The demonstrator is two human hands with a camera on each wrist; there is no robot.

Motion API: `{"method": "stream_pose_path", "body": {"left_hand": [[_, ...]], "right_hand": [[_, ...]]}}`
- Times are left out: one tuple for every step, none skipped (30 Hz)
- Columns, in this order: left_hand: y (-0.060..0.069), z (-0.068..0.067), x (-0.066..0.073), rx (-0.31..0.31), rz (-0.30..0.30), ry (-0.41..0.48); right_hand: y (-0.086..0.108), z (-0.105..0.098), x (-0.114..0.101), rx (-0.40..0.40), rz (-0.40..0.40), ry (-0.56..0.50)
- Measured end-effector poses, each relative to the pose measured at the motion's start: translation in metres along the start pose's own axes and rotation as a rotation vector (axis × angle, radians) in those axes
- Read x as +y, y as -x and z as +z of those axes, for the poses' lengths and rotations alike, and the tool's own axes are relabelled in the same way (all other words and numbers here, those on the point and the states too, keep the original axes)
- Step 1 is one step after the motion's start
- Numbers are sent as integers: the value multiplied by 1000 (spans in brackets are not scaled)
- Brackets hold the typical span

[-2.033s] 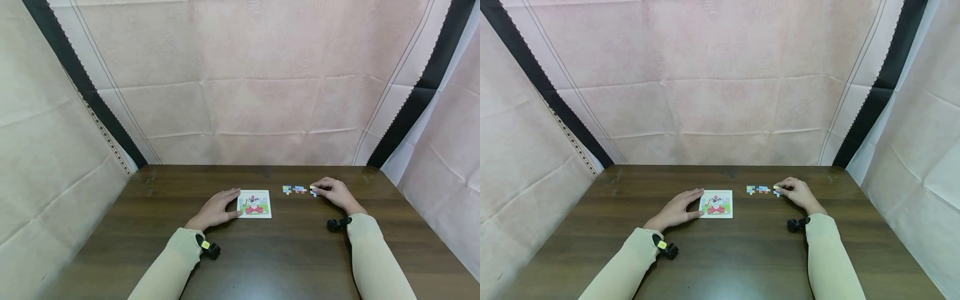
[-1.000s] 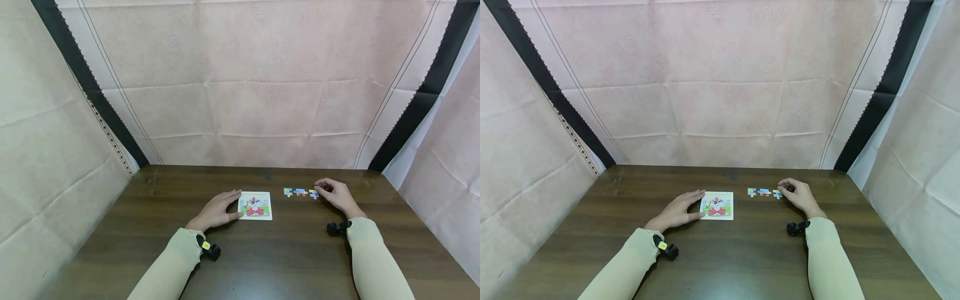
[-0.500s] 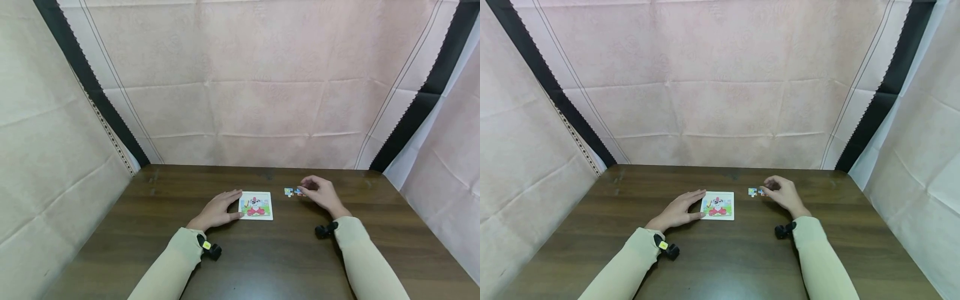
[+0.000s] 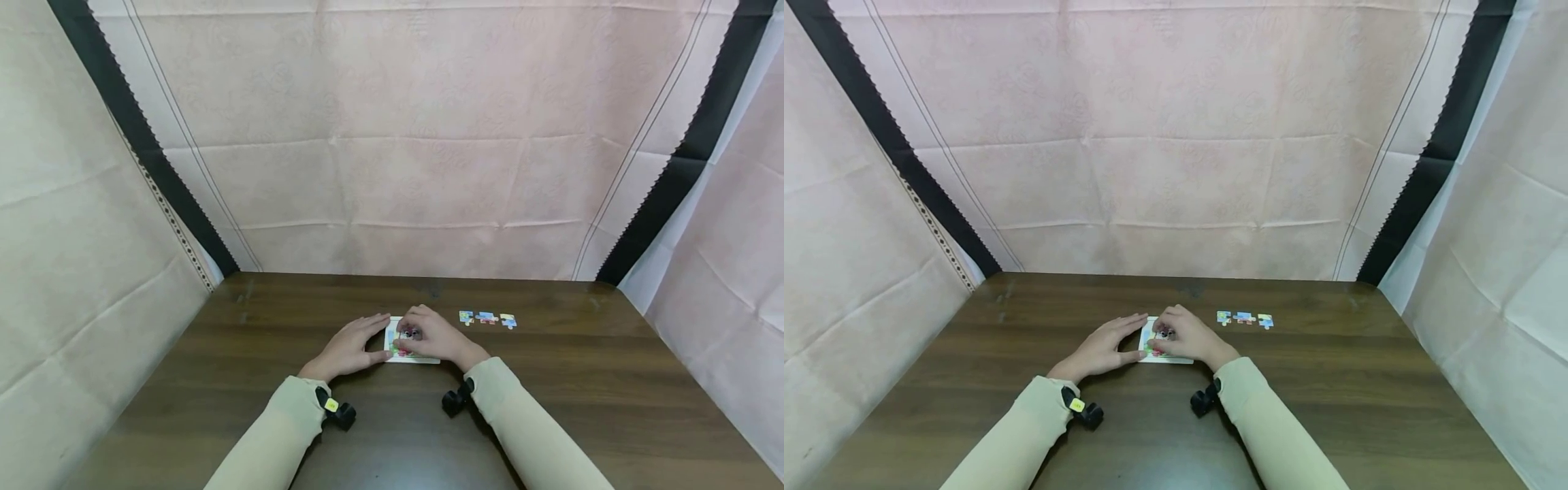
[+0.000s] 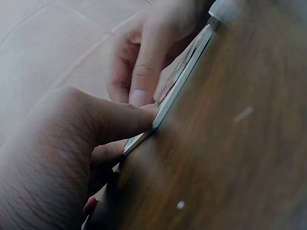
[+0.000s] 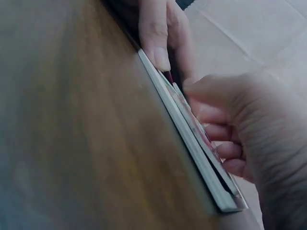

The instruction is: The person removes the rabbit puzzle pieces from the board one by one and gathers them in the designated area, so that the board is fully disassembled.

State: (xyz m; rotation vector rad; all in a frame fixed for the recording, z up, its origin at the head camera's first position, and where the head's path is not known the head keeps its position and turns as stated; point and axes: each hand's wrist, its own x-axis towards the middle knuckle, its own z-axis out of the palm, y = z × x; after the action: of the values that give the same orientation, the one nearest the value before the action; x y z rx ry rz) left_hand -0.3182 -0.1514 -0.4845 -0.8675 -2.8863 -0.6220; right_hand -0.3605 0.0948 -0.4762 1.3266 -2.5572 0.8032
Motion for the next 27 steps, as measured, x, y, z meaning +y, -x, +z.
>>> {"method": "stream_pose_path", "body": {"left_hand": [[0, -1, 0, -2, -3, 0], [0, -1, 0, -4, -2, 2], [-1, -1, 1, -4, -1, 4], [-1, -2, 1, -4, -1, 6], [-1, -2, 1, -4, 0, 8], [-2, -2, 1, -4, -4, 6], [-2, -2, 1, -3, -6, 4], [-1, -2, 1, -2, -9, 4], [-1, -2, 1, -3, -14, 3], [0, -2, 1, -7, -18, -2], [0, -1, 1, -9, -21, -2], [1, -1, 1, -14, -26, -2], [1, 0, 1, -16, -27, 1], [2, 1, 1, -18, -27, 4], [2, 2, 1, -18, -26, 8], [2, 2, 2, -18, -24, 10], [2, 2, 2, -15, -20, 16], [2, 2, 2, -14, -21, 17], [2, 2, 3, -12, -17, 19], [2, 2, 3, -12, -16, 17], [2, 1, 4, -11, -14, 19], [2, 1, 4, -12, -12, 16], [2, 0, 4, -9, -8, 16], [2, -1, 4, -8, -6, 14], [1, -2, 4, -7, -4, 12], [1, -2, 3, -6, -2, 9], [1, -3, 3, -4, 0, 10]], "right_hand": [[0, 1, -1, -11, 11, 7], [0, 1, -2, -19, 25, 12], [0, 0, -2, -24, 36, 15], [0, 0, -3, -23, 42, 13], [0, 0, -3, -21, 46, 12], [0, -1, -3, -19, 49, 12], [0, -1, -2, -18, 53, 13], [1, 0, -2, -19, 59, 17], [1, 0, -1, -21, 60, 24], [1, 1, -1, -22, 63, 24], [1, 1, -1, -24, 66, 23], [2, 2, -1, -25, 69, 23], [2, 3, -1, -26, 73, 22], [3, 3, -1, -27, 76, 20], [3, 4, -2, -28, 77, 17], [4, 4, -2, -28, 80, 13], [4, 4, -2, -28, 81, 14], [4, 4, -2, -30, 82, 16], [4, 4, -3, -30, 82, 15], [5, 4, -3, -32, 81, 12], [5, 4, -4, -33, 80, 13], [5, 3, -4, -36, 80, 15], [4, 3, -4, -38, 76, 15], [4, 3, -4, -40, 73, 17], [4, 2, -4, -41, 71, 17], [3, 2, -4, -43, 68, 17], [2, 2, -4, -45, 67, 20]]}}
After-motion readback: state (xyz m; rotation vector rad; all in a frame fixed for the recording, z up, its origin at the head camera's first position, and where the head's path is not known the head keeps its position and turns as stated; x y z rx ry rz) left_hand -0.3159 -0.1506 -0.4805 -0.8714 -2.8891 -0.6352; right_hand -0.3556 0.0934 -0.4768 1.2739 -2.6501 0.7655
